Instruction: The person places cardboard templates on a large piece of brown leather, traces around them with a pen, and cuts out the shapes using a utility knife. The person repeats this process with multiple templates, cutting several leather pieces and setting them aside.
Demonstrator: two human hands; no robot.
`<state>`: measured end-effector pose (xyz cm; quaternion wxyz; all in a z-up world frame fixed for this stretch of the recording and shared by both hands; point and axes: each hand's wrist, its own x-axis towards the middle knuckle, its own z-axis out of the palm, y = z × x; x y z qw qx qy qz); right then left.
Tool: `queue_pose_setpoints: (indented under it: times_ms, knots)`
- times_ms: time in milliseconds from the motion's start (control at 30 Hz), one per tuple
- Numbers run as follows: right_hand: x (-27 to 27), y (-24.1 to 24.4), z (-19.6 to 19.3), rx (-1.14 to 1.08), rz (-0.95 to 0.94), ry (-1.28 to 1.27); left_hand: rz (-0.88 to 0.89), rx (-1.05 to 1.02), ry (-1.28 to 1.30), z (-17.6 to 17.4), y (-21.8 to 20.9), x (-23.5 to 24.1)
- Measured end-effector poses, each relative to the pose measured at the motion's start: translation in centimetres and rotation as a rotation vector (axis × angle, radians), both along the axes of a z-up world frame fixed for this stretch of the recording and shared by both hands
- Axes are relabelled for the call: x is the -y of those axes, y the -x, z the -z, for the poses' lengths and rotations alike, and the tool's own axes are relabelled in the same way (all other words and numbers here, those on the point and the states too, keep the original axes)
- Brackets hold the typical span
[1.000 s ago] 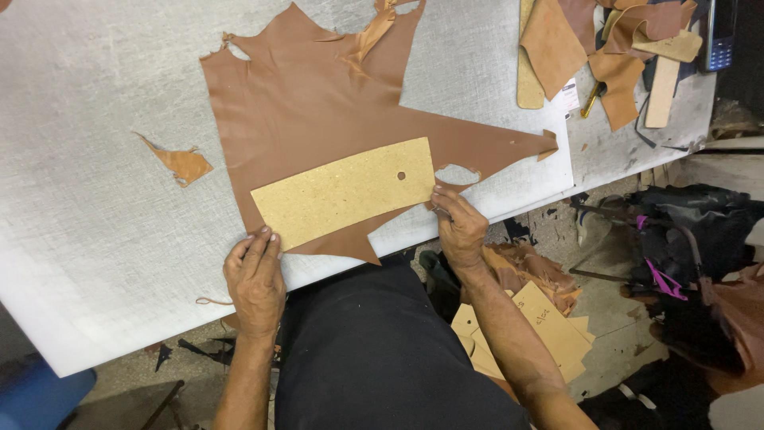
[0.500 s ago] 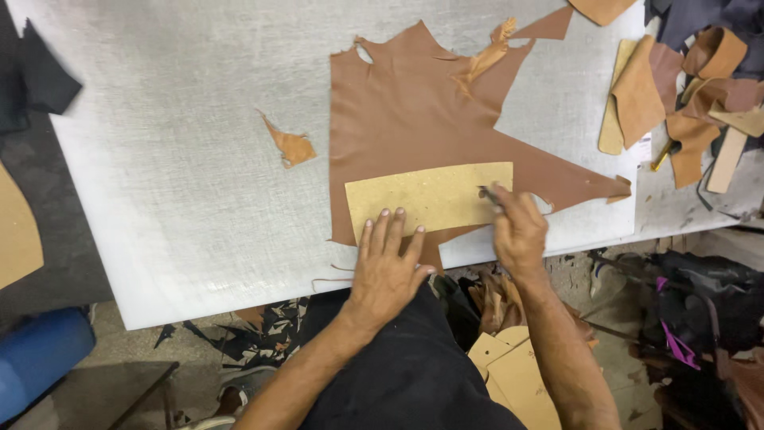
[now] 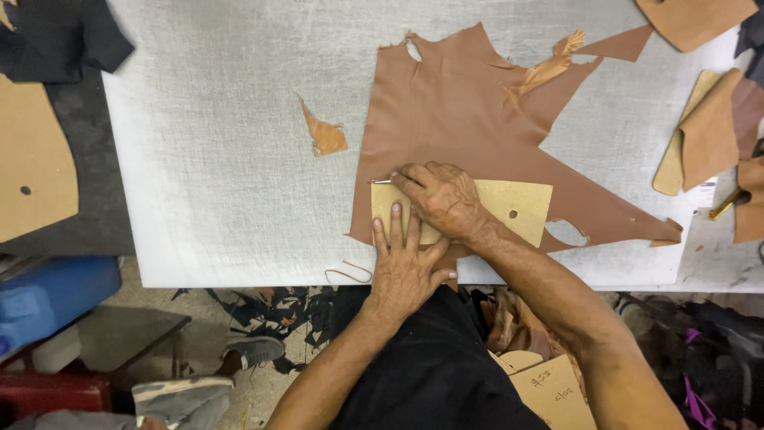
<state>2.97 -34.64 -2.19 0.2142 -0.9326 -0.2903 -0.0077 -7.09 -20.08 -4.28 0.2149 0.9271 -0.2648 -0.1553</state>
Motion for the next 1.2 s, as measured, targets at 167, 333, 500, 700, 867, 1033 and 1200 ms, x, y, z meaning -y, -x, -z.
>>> queue_pose_setpoints:
  times_ms: [167, 333, 500, 700, 867, 1033, 1200]
  knots:
    - [1.1, 0.5, 1.9, 0.009, -0.007, -0.01, 0.008, -0.007, -0.139, -0.2, -0.1, 0.7]
    - [1.0, -0.1, 3.0, -0.068, 0.01, -0.142, -0.013, -0.035, -0.128, -1.4, -0.5, 1.1]
    - [1.1, -0.2, 3.5, -0.073, -0.016, -0.139, -0.013, -0.033, -0.165, -1.4, -0.4, 1.3]
    - [1.9, 0.4, 2.5, -0.161, -0.082, 0.017, -0.051, -0.019, -0.201, -1.5, -0.4, 1.5]
    - [12.6, 4.1, 0.0, 0.103, 0.072, 0.211, -0.078, 0.056, -0.201, -2.1, -0.6, 2.2]
    - [23.8, 8.5, 0.5, 0.116, 0.233, 0.188, -0.068, 0.007, -0.234, -3.6, -1.5, 2.6]
    - [23.9, 9.7, 1.1, 0.174, 0.276, 0.236, 0.046, 0.062, -0.257, -5.4, -2.3, 6.4]
